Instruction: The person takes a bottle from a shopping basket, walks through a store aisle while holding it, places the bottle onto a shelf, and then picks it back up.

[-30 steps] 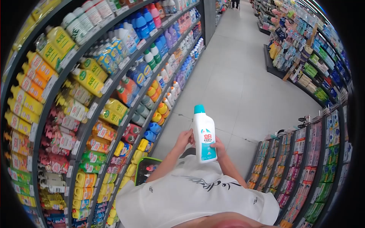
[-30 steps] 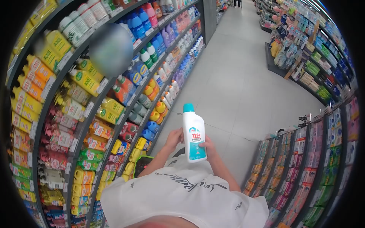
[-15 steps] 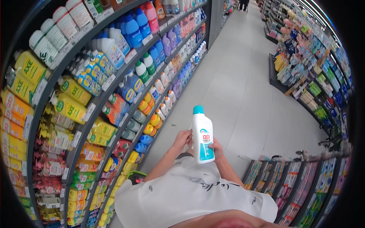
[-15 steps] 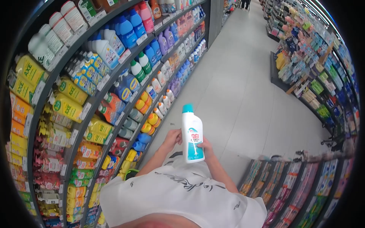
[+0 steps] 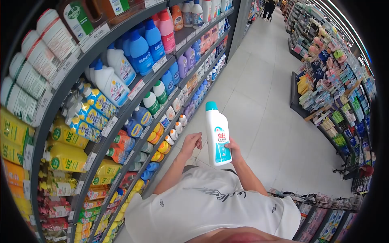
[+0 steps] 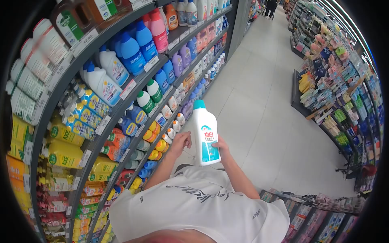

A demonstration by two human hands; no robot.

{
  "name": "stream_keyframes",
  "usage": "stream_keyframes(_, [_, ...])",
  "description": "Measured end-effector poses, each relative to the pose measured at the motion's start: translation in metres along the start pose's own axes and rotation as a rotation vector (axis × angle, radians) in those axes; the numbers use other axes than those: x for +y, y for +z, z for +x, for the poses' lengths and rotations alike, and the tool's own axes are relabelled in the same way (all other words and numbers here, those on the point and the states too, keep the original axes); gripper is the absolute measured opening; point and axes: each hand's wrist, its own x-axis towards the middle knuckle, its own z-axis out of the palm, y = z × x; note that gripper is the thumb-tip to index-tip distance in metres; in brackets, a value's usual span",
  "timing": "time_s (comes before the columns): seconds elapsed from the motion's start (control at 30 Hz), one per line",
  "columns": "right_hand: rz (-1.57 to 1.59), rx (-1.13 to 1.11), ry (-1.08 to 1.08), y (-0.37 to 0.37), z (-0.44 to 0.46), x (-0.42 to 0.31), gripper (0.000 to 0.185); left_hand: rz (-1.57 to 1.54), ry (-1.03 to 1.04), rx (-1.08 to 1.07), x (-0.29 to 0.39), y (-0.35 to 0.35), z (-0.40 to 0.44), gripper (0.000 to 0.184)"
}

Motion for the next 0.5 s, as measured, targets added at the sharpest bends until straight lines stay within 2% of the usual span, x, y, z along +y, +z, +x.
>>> stream_keyframes(0.07, [0.013,0.016,-0.010,0.003,0.016,-0.004,0.062,-0.104,-0.011,0.015,0.008,-0.004,0.009,0.025])
stream_keyframes(0.17, [0.038,0.018,-0.017,0.001,0.037,-0.009,0.062,-0.027,0.072,0.024,0.014,-0.007,0.023,0.015])
stream_keyframes(0.4, [0.026,-0.043,0.001,-0.013,0.091,-0.033,0.063,-0.065,0.023,-0.005,0.028,-0.027,0.063,0.014])
stream_keyframes(0.5, [0.005,-0.035,0.009,-0.023,0.112,-0.045,0.064,0.011,0.026,0.038,0.034,-0.024,0.086,0.016])
